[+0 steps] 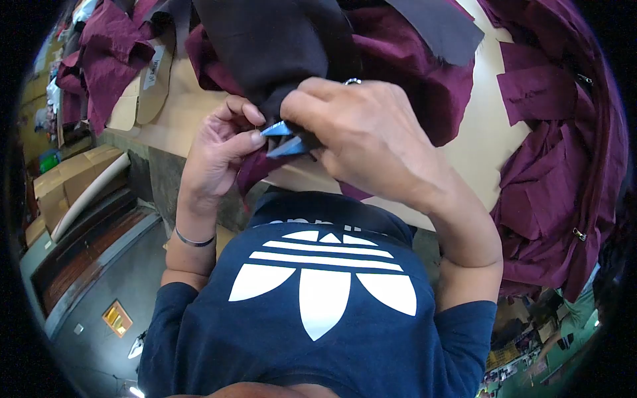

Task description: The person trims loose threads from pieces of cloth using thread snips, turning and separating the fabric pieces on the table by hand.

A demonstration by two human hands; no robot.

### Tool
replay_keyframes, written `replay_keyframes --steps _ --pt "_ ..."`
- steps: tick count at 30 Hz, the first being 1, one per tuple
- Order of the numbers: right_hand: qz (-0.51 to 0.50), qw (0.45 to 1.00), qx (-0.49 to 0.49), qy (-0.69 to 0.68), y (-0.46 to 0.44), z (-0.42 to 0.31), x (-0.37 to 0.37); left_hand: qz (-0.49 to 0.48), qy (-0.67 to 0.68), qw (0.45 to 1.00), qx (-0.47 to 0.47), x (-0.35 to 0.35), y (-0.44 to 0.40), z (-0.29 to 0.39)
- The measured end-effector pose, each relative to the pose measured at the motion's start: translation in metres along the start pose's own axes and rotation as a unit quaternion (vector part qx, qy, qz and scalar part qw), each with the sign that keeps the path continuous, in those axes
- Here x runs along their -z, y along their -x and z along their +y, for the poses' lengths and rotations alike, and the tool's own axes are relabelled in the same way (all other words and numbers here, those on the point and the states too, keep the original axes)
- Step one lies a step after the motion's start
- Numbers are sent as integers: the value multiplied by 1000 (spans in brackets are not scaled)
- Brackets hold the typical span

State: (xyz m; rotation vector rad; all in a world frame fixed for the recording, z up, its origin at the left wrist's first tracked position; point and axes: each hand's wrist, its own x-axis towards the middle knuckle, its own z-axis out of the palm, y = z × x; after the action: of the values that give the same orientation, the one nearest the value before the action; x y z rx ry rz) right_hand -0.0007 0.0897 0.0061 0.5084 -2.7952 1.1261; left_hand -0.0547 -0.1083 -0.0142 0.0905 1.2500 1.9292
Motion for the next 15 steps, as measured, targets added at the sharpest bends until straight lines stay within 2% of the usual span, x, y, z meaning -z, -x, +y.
replay_keyframes --steps 3,5,8,12,13,15 --pt "33 999 -2 -29 0 2 3 19 -24 997 -68 0 -2 -1" --pt "48 997 13 -51 -1 3 8 18 -31 996 -78 -3 -4 2" --pt "127 991 20 36 -7 3 15 28 -99 992 -77 -18 0 9" --pt "169 983 12 70 -11 17 1 54 -199 975 -84 -28 3 5" --pt "147 987 -13 56 -10 19 -1 58 -214 972 -76 -24 1 3" --pt "140 990 -23 14 -10 19 -1 28 -131 990 -52 -18 -1 3"
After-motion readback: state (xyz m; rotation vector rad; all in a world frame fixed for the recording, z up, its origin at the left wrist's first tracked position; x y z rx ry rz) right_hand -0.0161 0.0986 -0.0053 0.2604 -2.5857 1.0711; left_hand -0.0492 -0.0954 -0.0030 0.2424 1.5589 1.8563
